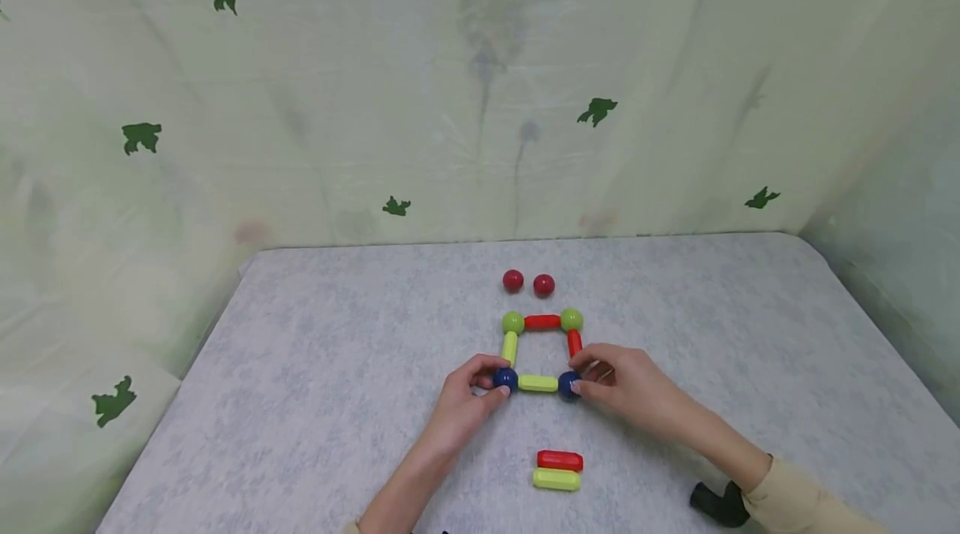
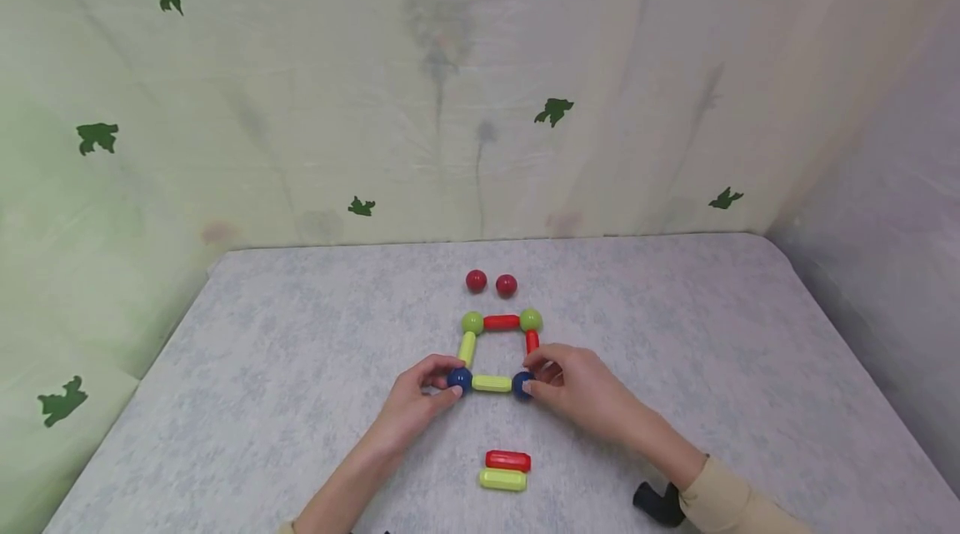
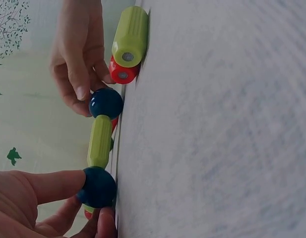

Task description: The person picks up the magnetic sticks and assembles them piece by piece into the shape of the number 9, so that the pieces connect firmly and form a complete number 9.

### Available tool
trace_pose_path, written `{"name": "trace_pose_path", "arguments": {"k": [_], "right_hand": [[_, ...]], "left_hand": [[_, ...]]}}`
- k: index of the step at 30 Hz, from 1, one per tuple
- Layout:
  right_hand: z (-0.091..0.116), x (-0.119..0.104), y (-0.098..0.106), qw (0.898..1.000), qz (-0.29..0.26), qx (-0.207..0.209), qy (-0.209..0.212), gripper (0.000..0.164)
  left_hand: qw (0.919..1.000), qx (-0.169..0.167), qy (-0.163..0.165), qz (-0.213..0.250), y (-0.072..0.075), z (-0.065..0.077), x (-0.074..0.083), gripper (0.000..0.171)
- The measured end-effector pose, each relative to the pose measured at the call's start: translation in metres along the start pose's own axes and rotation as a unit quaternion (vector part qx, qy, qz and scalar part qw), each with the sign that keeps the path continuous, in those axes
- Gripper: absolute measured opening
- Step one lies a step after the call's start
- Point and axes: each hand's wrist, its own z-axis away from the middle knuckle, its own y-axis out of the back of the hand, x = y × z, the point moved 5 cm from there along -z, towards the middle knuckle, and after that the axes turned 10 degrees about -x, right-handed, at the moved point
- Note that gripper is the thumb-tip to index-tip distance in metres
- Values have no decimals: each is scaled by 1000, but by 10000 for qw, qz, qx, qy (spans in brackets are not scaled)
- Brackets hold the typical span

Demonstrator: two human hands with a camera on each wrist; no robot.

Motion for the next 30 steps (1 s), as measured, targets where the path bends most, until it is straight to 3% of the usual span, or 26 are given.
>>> {"name": "trace_pose_path", "arguments": {"k": [3, 7, 13, 17, 25, 30], "right_hand": [[-5, 5, 9, 9990, -120, 407, -114, 17], [-14, 10, 15, 9968, -230, 654, -403, 21], [-30, 12, 12, 9933, -254, 492, -1016, 39], [-36, 12, 13, 9930, -280, 415, -1070, 33], [-40, 18, 11, 9877, -1105, 95, -1099, 21], [-40, 18, 10, 9871, -1180, 79, -1077, 20]], "left_hand": [[10000, 27, 6, -23, 1, -1, 1, 30], [10000, 67, 54, -48, 1, -1, 1, 30], [10000, 48, -2, -20, 0, 0, 1, 31], [10000, 17, -60, 45, -1, 1, 1, 32], [10000, -3, -37, 61, -1, 0, 0, 33], [9999, 41, -86, 34, -1, 0, 1, 32]]}}
